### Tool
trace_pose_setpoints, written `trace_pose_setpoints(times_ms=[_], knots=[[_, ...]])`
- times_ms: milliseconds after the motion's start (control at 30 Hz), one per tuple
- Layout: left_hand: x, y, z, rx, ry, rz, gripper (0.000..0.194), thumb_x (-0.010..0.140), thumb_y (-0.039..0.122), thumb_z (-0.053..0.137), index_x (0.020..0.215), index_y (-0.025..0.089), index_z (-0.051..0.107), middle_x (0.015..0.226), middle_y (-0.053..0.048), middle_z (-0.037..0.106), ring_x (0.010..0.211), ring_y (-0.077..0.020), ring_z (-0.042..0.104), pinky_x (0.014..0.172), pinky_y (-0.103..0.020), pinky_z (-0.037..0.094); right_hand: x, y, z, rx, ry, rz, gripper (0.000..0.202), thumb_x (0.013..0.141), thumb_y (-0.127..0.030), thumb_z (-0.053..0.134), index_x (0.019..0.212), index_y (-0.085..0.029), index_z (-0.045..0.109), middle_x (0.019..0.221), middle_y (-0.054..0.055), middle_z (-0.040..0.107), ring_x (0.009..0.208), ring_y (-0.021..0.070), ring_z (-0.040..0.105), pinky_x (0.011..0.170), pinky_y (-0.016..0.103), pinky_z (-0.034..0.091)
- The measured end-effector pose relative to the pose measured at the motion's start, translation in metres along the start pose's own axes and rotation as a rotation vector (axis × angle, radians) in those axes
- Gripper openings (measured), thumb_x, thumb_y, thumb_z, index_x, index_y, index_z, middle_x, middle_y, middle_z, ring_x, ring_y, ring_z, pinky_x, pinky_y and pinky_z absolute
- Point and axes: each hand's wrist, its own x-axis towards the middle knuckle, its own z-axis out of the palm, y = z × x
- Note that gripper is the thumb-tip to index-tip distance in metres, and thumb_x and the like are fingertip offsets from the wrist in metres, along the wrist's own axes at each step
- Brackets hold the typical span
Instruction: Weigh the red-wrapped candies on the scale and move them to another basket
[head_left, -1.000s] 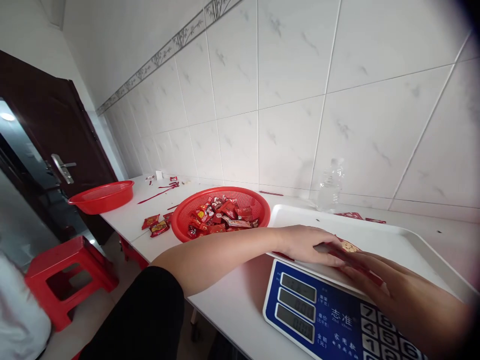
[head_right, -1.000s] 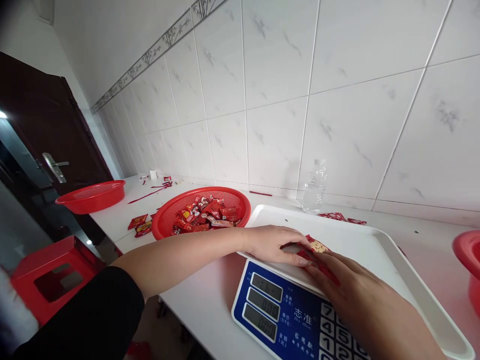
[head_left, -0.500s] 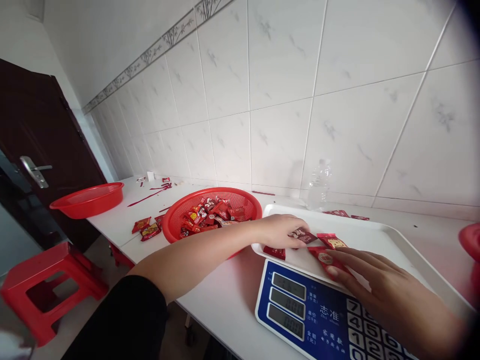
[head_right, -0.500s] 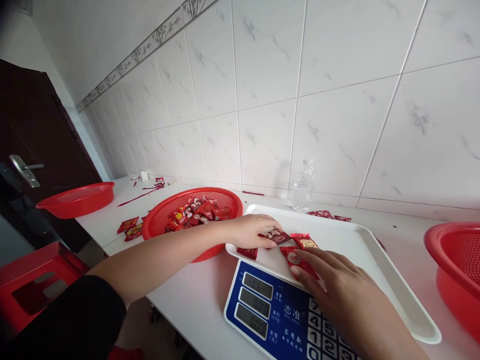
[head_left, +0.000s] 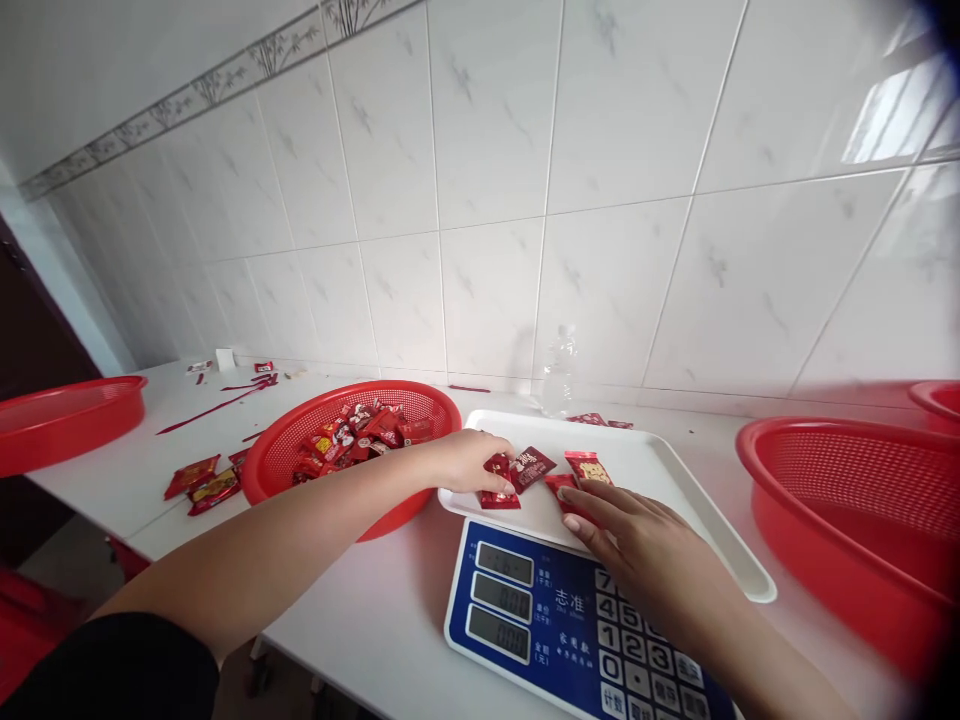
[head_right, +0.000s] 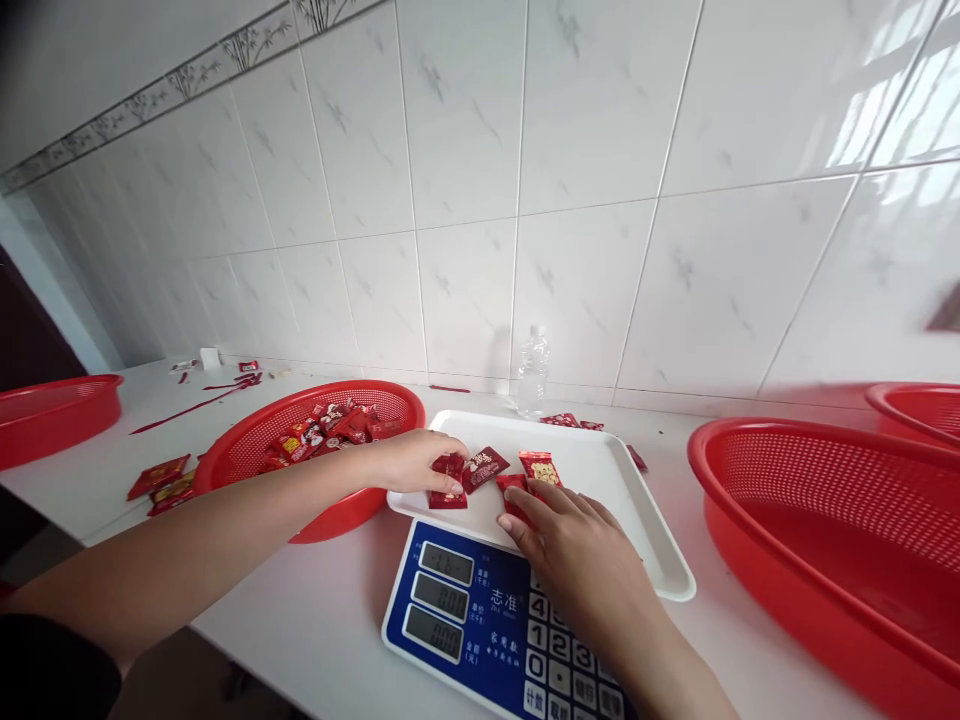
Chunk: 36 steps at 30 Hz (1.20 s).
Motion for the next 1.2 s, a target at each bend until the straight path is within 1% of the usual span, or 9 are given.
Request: trace_pose_setpoints(times_ms=[100,233,433,567,667,800,900,1033,1200], knots=[[0.004,0.007,0.006,-0.009,0.047,-0.006,0.035,0.084,0.039,0.064,0.116,0.025,0.060,0.113,-0.004,0.065,0.100,-0.0230,0.061,0.079,-0.030,0.046,0.000,-0.001,-0.002,0.014,-0.022,0.019,0.046,0.097,-0.046,0.031,0.121,-0.027,0.067,0.127,0.008,0.065,0.106,0.0289,0.066,0.087,0.049,0.055],[0.003,0.018,0.010,0.087,0.088,-0.051,0.044,0.085,0.048,0.059,0.121,0.024,0.054,0.122,-0.010,0.058,0.104,-0.0280,0.059,0.078,-0.036,0.047,0.001,0.001,-0.001,0.036,-0.007,0.001,0.043,0.097,-0.044,0.034,0.117,-0.026,0.068,0.122,0.008,0.068,0.111,0.0289,0.063,0.089,0.050,0.053],[-0.004,0.026,0.008,0.097,0.036,-0.084,0.042,0.086,0.056,0.050,0.116,0.027,0.058,0.111,-0.008,0.056,0.091,-0.0274,0.062,0.073,-0.037,0.048,0.001,-0.001,-0.003,0.071,-0.021,0.021,0.043,0.097,-0.044,0.035,0.119,-0.025,0.067,0.119,0.009,0.068,0.102,0.0266,0.067,0.084,0.045,0.055],[-0.004,0.028,0.005,0.083,0.011,-0.087,0.045,0.087,0.054,0.049,0.124,0.030,0.056,0.114,-0.008,0.054,0.094,-0.0273,0.061,0.076,-0.037,0.048,0.000,-0.001,-0.001,0.030,0.000,0.026,0.043,0.096,-0.044,0.036,0.120,-0.028,0.067,0.125,0.009,0.065,0.101,0.0276,0.068,0.085,0.046,0.054],[-0.001,0.027,0.007,0.089,0.025,-0.065,0.048,0.088,0.049,0.051,0.131,0.029,0.052,0.118,-0.009,0.053,0.106,-0.0284,0.058,0.084,-0.038,0.048,-0.001,-0.001,0.001,-0.002,0.030,0.047,0.041,0.096,-0.045,0.036,0.119,-0.031,0.067,0.129,0.009,0.062,0.100,0.0278,0.067,0.083,0.047,0.054],[0.005,0.024,0.012,0.083,0.078,-0.001,0.057,0.089,0.050,0.051,0.139,0.022,0.044,0.135,-0.013,0.048,0.129,-0.0305,0.041,0.100,-0.042,0.041,-0.001,-0.001,0.002,-0.018,0.032,0.063,0.039,0.095,-0.045,0.039,0.119,-0.031,0.066,0.130,0.008,0.062,0.116,0.0304,0.059,0.087,0.048,0.052],[0.008,0.023,0.015,0.039,0.051,0.008,0.063,0.091,0.052,0.049,0.142,0.018,0.037,0.146,-0.015,0.040,0.136,-0.0297,0.034,0.108,-0.043,0.034,-0.001,-0.002,0.001,0.027,0.019,0.054,0.040,0.097,-0.045,0.037,0.118,-0.028,0.067,0.124,0.008,0.066,0.112,0.0278,0.062,0.090,0.046,0.052],[0.013,0.022,0.018,-0.080,0.022,0.029,0.063,0.091,0.048,0.053,0.143,0.019,0.035,0.149,-0.014,0.038,0.134,-0.0275,0.040,0.108,-0.038,0.035,-0.001,-0.003,-0.001,0.032,0.008,0.060,0.043,0.097,-0.047,0.035,0.119,-0.028,0.067,0.122,0.007,0.067,0.104,0.0267,0.066,0.085,0.044,0.054],[0.021,0.022,0.022,-0.072,0.079,0.120,0.055,0.089,0.048,0.056,0.134,0.020,0.043,0.142,-0.013,0.045,0.131,-0.0276,0.042,0.106,-0.039,0.037,-0.001,-0.004,-0.003,-0.012,0.018,0.043,0.043,0.097,-0.047,0.035,0.122,-0.030,0.065,0.124,0.008,0.066,0.105,0.0283,0.066,0.084,0.046,0.054]])
